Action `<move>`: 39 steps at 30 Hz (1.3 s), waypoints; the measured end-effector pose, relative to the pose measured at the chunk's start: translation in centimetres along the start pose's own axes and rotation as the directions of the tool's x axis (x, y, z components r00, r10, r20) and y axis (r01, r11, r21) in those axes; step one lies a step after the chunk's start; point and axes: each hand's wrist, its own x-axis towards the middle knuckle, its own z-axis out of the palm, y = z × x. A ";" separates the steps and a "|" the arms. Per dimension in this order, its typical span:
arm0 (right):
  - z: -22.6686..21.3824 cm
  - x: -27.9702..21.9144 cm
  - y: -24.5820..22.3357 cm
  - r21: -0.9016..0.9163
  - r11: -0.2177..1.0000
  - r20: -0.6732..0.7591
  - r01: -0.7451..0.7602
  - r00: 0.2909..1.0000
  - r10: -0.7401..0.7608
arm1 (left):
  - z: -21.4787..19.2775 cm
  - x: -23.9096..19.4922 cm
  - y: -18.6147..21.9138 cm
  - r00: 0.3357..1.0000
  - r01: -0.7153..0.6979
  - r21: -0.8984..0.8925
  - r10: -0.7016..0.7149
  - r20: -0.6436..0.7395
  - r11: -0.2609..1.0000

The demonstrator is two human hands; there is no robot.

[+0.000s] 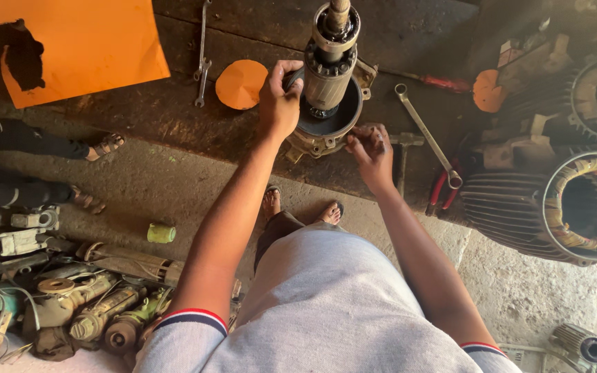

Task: The person applies grease to a cylindrical motor housing using a finger, then places the housing onto a vertical motor shaft. They use a hammer to tap the housing into place and rotate the assembly to check fit.

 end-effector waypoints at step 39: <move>3.1 -13.0 1.4 -0.887 0.411 -0.199 -0.210 0.977 0.069 | -4.0 3.2 -13.1 0.887 -0.079 0.046 0.049 0.459 0.996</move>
